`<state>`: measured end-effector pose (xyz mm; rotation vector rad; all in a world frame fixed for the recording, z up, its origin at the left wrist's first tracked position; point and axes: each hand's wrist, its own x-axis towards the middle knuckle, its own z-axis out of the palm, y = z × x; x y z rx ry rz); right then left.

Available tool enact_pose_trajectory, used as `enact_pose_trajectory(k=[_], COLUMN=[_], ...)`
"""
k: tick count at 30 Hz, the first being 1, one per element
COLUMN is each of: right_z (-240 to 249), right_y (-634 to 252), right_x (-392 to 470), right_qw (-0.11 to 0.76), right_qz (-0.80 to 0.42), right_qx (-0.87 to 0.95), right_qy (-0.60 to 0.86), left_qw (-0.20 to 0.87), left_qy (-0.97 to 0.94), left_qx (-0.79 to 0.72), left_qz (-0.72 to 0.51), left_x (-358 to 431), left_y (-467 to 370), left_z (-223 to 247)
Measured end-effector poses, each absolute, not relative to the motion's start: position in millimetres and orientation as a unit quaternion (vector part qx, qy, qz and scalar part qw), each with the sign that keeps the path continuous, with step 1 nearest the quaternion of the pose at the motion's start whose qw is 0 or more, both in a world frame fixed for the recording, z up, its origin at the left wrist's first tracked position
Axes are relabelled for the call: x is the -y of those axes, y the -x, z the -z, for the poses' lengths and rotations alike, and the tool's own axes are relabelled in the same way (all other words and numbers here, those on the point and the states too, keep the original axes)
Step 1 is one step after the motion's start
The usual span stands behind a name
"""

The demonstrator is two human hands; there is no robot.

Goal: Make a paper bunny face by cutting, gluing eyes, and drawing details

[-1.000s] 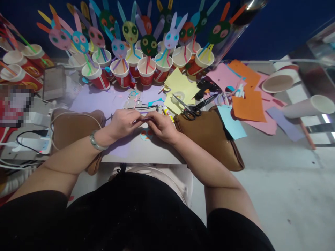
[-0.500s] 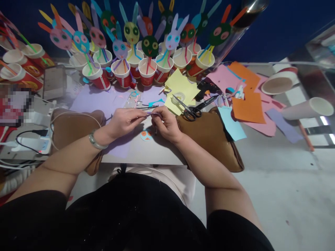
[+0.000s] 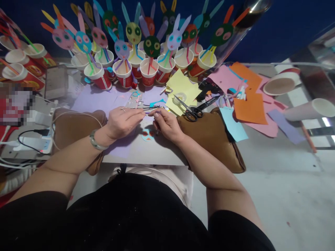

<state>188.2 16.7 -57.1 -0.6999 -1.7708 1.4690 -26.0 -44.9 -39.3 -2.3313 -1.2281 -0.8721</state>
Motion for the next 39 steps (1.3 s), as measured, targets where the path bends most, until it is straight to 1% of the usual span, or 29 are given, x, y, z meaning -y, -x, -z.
enact_pose_trajectory(k=[5, 9, 11, 14, 17, 19, 22, 25, 36, 39], right_z=[54.0, 46.2, 44.5, 46.1, 49.8, 51.9, 54.3, 56.7, 59.9, 61.9], right_y=[-189.4, -188.7, -188.2, -188.7, -190.1, -190.5, -189.2, -187.4, -186.5, -186.2], right_x=[-17.7, -14.5, -13.8, -15.3, -18.6, -20.4, -21.5, -21.8, -22.0, -24.6], right_qw=[0.311, 0.286, 0.282, 0.285, 0.282, 0.276, 0.262, 0.255, 0.238, 0.269], right_qz=[-0.619, -0.603, -0.595, -0.598, -0.593, -0.582, -0.566, -0.549, -0.524, -0.516], right_qx=[0.667, 0.696, 0.706, 0.704, 0.706, 0.719, 0.745, 0.761, 0.779, 0.766], right_qy=[0.273, 0.265, 0.261, 0.258, 0.265, 0.261, 0.239, 0.233, 0.248, 0.273], left_qw=[0.154, 0.164, 0.134, 0.024, -0.128, -0.236, -0.375, -0.456, -0.546, -0.560], left_qy=[0.831, 0.834, 0.832, 0.798, 0.710, 0.656, 0.618, 0.609, 0.582, 0.564], left_qx=[0.459, 0.455, 0.466, 0.510, 0.555, 0.551, 0.515, 0.493, 0.482, 0.493], left_qz=[0.272, 0.266, 0.269, 0.319, 0.416, 0.458, 0.460, 0.422, 0.361, 0.355], left_x=[44.7, 45.2, 44.5, 39.8, 31.0, 25.3, 20.6, 20.0, 19.2, 21.0], left_y=[24.6, 22.9, 22.5, 23.5, 26.3, 27.8, 27.9, 26.5, 25.8, 24.5], left_z=[35.8, 36.0, 39.1, 45.5, 48.5, 47.1, 42.9, 41.0, 41.9, 43.8])
